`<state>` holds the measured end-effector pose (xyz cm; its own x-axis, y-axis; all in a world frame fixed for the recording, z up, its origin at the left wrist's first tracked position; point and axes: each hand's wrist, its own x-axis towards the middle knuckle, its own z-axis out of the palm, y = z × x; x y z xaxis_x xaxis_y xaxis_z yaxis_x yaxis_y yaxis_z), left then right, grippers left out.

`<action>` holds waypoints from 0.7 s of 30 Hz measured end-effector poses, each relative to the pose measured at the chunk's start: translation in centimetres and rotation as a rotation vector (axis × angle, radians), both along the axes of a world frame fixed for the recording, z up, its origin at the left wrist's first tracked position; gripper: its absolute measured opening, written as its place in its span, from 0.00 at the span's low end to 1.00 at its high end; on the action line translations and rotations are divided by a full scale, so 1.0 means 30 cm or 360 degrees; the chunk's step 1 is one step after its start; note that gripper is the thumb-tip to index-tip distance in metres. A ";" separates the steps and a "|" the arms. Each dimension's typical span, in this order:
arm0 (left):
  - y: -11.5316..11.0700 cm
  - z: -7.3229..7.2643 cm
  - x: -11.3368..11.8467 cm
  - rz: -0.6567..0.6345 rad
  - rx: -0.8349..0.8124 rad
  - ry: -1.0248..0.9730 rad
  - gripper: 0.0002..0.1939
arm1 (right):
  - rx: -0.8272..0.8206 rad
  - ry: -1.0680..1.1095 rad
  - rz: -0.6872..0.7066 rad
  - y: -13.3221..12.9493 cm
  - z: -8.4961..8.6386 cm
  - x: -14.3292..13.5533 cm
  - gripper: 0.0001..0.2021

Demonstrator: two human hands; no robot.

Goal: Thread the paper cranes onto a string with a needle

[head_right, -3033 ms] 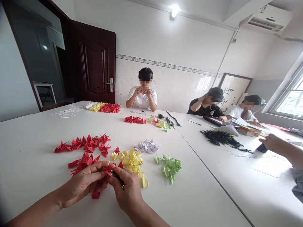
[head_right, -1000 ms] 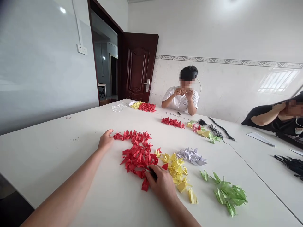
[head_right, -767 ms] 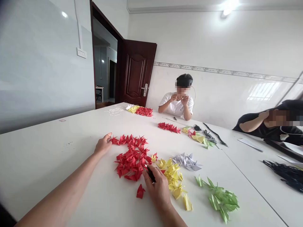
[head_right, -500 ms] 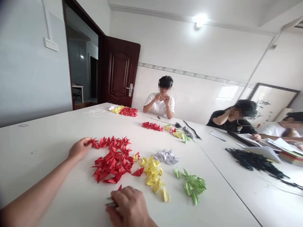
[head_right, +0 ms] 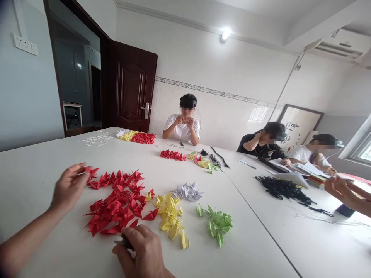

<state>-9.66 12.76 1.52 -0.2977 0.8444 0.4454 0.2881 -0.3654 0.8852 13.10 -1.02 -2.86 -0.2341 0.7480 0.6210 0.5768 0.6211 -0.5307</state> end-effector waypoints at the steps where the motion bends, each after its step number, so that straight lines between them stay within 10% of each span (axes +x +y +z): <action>1: -0.032 0.010 0.045 -0.0100 0.0048 -0.0033 0.20 | -0.0059 0.0040 -0.0006 -0.003 0.002 0.002 0.11; 7: -0.212 0.001 0.249 -0.0968 -0.0170 -0.0005 0.20 | -0.0171 0.0340 -0.0048 -0.003 0.000 0.016 0.12; 21: -0.262 -0.014 0.282 -0.1340 -0.0305 0.0050 0.16 | -0.0293 0.0482 -0.0170 0.019 -0.018 0.038 0.13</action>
